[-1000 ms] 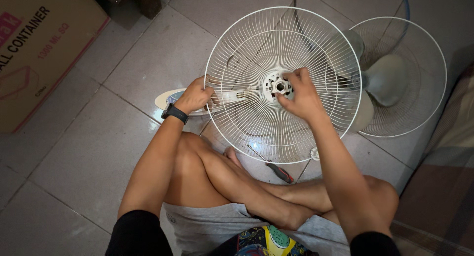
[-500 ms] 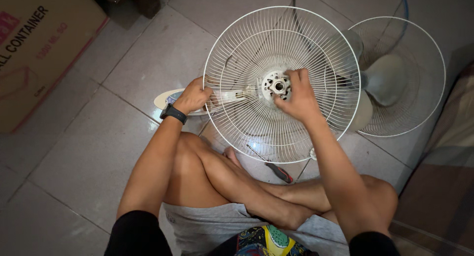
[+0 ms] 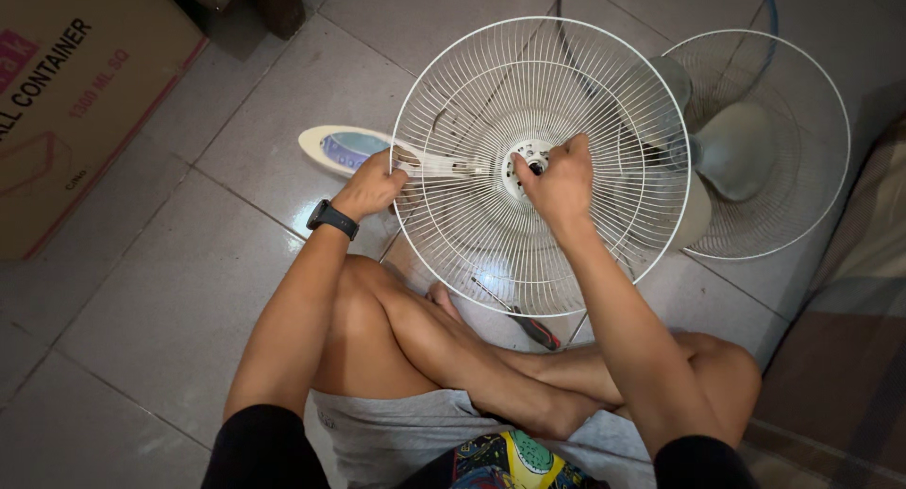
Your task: The person disassembles a pedestal fan by removing the front grille, fan blades, and rear grille. They then reassemble the fan by placing the blades back on the motor shaft, securing them with a nut, and reattaching the front and rear grilles.
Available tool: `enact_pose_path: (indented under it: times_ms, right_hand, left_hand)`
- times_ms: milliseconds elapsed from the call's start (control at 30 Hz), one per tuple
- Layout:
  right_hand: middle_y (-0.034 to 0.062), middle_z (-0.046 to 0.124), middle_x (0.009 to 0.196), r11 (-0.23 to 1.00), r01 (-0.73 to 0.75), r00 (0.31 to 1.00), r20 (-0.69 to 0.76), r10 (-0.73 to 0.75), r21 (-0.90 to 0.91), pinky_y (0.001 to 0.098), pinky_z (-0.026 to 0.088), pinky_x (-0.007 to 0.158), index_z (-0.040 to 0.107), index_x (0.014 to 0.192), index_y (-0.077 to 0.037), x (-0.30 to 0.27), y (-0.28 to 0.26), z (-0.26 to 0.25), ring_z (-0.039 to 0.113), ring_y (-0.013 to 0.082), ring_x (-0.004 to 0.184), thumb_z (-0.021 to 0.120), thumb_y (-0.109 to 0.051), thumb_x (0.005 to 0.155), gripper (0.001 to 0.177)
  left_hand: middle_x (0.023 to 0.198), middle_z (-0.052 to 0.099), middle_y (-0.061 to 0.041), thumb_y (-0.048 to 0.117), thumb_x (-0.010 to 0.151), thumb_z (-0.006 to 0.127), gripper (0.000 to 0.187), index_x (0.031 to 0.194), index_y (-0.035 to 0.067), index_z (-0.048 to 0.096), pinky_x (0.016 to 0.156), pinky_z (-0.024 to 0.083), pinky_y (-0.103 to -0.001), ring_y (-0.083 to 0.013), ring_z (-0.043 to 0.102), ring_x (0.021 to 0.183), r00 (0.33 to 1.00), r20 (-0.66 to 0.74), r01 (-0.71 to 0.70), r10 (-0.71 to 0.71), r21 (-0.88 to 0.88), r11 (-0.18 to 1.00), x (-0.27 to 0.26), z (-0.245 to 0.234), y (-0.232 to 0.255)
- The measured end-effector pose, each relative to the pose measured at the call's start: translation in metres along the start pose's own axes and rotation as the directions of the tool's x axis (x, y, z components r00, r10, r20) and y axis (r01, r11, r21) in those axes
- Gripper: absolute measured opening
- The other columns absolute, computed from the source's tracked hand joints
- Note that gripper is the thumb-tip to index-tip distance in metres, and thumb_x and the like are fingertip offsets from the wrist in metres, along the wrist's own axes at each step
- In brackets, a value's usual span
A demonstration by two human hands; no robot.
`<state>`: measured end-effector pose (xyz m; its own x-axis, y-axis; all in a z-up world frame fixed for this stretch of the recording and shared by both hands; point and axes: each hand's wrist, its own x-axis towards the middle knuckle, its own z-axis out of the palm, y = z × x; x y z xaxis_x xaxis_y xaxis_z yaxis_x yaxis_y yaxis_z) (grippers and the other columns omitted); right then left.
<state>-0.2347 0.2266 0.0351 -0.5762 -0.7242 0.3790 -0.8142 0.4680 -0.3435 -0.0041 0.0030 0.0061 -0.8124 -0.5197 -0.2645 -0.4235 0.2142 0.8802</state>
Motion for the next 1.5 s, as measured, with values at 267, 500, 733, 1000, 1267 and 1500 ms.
enact_pose_path:
  times_ms: [267,500,733,1000,1267,1500]
  right_hand:
    - [0.0195,0.049,0.118,0.95,0.212,0.944,0.203,-0.26,0.228,0.0414,0.054,0.09,0.065,0.128,0.002,-0.001,0.012,-0.04,0.06,0.0348,0.103,0.085,-0.019,0.075,0.061]
    - [0.0153,0.054,0.112,0.968,0.071,0.962,0.239,-0.129,0.239,0.0426,0.055,0.083,0.062,0.115,0.002,0.007,0.006,-0.037,0.063,0.0316,0.095,0.096,-0.036,0.067,0.069]
    - [0.0151,0.053,0.108,0.972,0.098,0.967,0.209,-0.143,0.213,0.0427,0.055,0.076,0.063,0.108,0.002,0.008,0.01,-0.032,0.061,0.0303,0.089,0.097,-0.04,0.067,0.067]
    - [0.0186,0.052,0.106,0.994,0.092,0.995,-0.028,-0.091,0.06,0.0456,0.054,0.078,0.064,0.094,0.005,0.004,0.001,-0.006,0.057,0.0329,0.091,0.094,-0.036,0.074,0.055]
    - [0.0208,0.049,0.116,0.933,0.246,0.947,0.141,-0.289,0.261,0.0442,0.053,0.091,0.066,0.129,0.004,0.002,0.011,-0.031,0.058,0.0378,0.104,0.082,-0.021,0.071,0.066]
    - [0.018,0.052,0.116,0.94,0.151,0.931,0.276,-0.24,0.306,0.0411,0.054,0.091,0.066,0.124,0.001,0.003,0.017,-0.038,0.062,0.0334,0.102,0.085,-0.017,0.078,0.053]
  left_hand:
    - [0.109,0.075,-0.019,0.012,0.089,0.05,0.038,0.121,-0.001,0.064,0.087,0.055,-0.038,-0.0296,0.071,0.094,0.976,-0.031,-0.214,0.214,0.024,0.977,0.008,0.004,-0.016]
    - [0.111,0.075,-0.016,0.021,0.086,0.053,0.041,0.121,0.005,0.067,0.092,0.054,-0.041,-0.0307,0.071,0.1,0.999,-0.031,-0.025,0.026,0.032,0.999,0.003,-0.001,-0.004]
    - [0.141,0.057,-0.027,0.056,0.09,0.062,0.055,0.118,0.012,0.079,0.109,0.015,-0.069,-0.0441,0.035,0.135,0.863,-0.164,-0.307,0.477,0.579,0.755,0.012,-0.024,-0.01]
    - [0.123,0.068,-0.015,0.065,0.091,0.039,0.066,0.108,0.014,0.077,0.113,0.024,-0.062,-0.0353,0.059,0.12,0.998,-0.02,0.069,-0.067,0.437,0.897,0.008,-0.02,-0.001]
    - [0.125,0.07,-0.023,0.069,0.092,0.037,0.076,0.119,0.007,0.073,0.103,0.044,-0.045,-0.0407,0.062,0.118,0.993,0.069,0.075,-0.098,0.283,0.956,0.0,-0.02,-0.01]
    - [0.154,0.047,-0.021,0.079,0.087,0.032,0.1,0.147,0.001,0.05,0.12,0.027,-0.044,-0.0358,0.04,0.146,0.961,0.158,0.216,-0.227,0.085,0.973,0.001,-0.015,-0.021]
